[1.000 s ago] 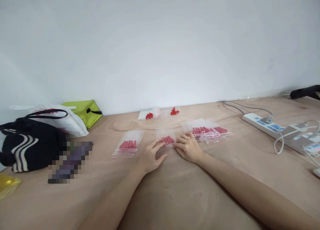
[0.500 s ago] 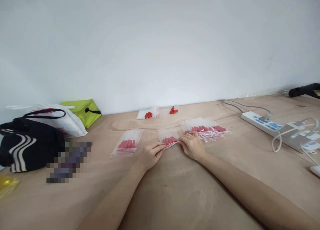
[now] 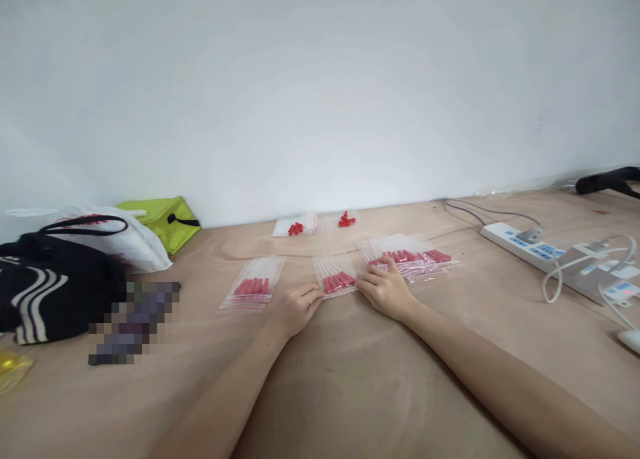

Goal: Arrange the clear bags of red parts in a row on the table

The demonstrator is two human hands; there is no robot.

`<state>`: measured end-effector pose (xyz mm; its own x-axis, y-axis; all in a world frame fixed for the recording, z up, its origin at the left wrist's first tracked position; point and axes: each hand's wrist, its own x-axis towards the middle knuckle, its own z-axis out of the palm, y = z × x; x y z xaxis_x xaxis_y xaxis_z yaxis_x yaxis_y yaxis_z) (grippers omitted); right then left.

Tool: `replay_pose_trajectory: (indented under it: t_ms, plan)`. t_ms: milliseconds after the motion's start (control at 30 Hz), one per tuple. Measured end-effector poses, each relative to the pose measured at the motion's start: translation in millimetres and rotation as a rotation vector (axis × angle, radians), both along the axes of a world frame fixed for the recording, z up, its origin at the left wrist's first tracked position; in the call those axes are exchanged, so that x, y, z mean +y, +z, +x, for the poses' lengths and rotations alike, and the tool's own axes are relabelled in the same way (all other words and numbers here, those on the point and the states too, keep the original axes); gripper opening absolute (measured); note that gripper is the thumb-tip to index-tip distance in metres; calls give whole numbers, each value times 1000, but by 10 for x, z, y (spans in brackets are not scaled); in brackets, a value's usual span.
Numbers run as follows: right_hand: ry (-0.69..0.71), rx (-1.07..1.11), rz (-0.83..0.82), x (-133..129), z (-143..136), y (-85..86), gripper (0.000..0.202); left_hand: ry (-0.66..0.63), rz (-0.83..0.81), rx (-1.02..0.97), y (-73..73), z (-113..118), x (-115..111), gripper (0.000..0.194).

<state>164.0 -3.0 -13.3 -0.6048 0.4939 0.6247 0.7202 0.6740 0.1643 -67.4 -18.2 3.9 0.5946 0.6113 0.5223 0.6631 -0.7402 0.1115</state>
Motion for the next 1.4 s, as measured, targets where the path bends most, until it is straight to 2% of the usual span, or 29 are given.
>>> replay_pose_trajectory:
  t_ms: [167,300,400,567,733,1000,1400]
  plan:
    - [5,-36,5,-1,8,14,24,-27,-4,-7,-20,7,17,20]
    - [9,37,-29,-1,-34,37,16,-20,-36,-39,-8,17,13,20]
    - [56,87,-40,-1,-179,52,11,-23,-37,-58,6,28,6,18]
    - [138,45,17,19,-490,39,19,-29,-42,-41,21,22,1,18]
    - [167,-33,60,56,-596,31,20,-4,-83,-32,46,10,1,19]
    - [115,-88,36,31,-530,85,18,27,-44,-32,56,24,-12,20]
    - [-4,-110,4,18,-96,77,18,33,-112,-45,64,19,-44,21]
